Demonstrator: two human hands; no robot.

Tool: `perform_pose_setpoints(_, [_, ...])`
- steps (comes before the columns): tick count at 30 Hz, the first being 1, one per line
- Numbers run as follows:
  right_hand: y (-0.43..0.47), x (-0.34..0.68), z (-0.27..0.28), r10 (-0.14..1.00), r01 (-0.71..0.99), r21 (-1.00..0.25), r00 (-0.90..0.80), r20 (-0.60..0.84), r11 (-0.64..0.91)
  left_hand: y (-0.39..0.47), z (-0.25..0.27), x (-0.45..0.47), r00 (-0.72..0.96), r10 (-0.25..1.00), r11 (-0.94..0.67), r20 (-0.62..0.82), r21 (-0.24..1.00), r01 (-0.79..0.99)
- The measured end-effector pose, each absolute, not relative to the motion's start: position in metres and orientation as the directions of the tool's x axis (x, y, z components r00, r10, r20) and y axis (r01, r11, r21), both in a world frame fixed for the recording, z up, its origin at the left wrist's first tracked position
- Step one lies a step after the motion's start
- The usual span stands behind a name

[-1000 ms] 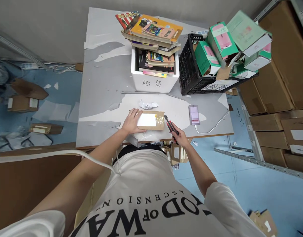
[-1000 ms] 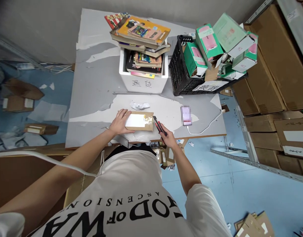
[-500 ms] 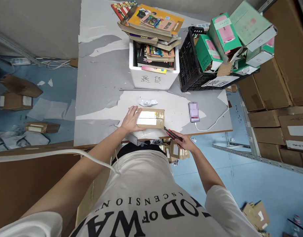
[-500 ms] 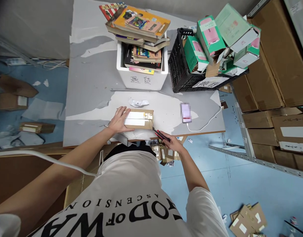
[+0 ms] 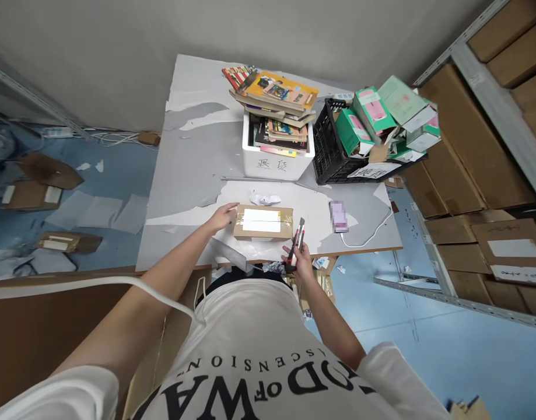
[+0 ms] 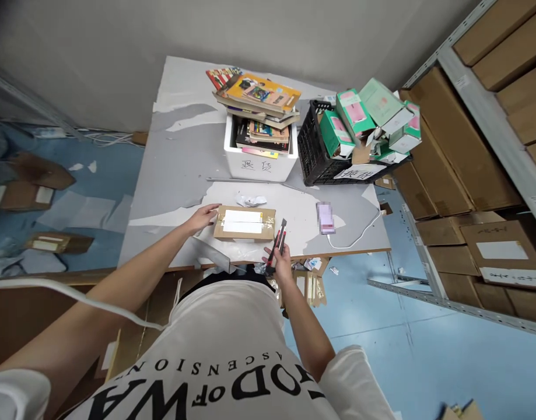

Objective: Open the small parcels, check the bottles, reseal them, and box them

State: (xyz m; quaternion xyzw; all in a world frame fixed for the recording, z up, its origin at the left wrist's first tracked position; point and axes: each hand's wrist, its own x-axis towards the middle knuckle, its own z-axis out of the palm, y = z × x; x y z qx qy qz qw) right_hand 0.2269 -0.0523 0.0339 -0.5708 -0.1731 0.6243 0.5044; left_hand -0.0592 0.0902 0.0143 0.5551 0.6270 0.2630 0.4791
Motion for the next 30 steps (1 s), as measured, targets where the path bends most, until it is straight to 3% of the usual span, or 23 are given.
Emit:
perform_pose_setpoints(3, [-0.045, 0.214, 0.026, 0.841, -0.448, -0.812, 0.206, -0.501, -0.374, 0.084, 0.016, -0.060, 0.113, 0.882, 0.431, -0.457, 0.880, 0.200])
perform_pose_setpoints(8, [0.002, 0.231, 0.024, 0.887, -0.362, -0.865, 0.175, -0.428, -0.346, 0.052, 0.021, -0.062, 0.106, 0.896, 0.427, -0.432, 0.902, 0.063])
perform_pose_setpoints(14, [0.094, 0.217, 0.028, 0.918, -0.210, -0.902, 0.042, -0.394, -0.378, 0.011, 0.010, -0.051, -0.113, 0.934, 0.354, -0.340, 0.924, 0.146])
perform_pose_setpoints(18, [0.123, 0.190, 0.026, 0.941, -0.121, -0.933, -0.049, -0.336, -0.339, -0.011, 0.004, -0.024, -0.136, 0.929, 0.360, -0.344, 0.925, 0.124])
perform_pose_setpoints(23, [0.113, 0.176, 0.019, 0.969, -0.069, -0.968, -0.049, -0.240, -0.243, -0.021, 0.005, -0.005, -0.148, 0.926, 0.366, -0.346, 0.921, 0.137])
perform_pose_setpoints(30, [0.070, 0.191, 0.013, 0.973, 0.157, -0.960, 0.020, -0.231, -0.231, -0.018, 0.008, -0.015, -0.135, 0.955, 0.293, -0.263, 0.907, 0.303])
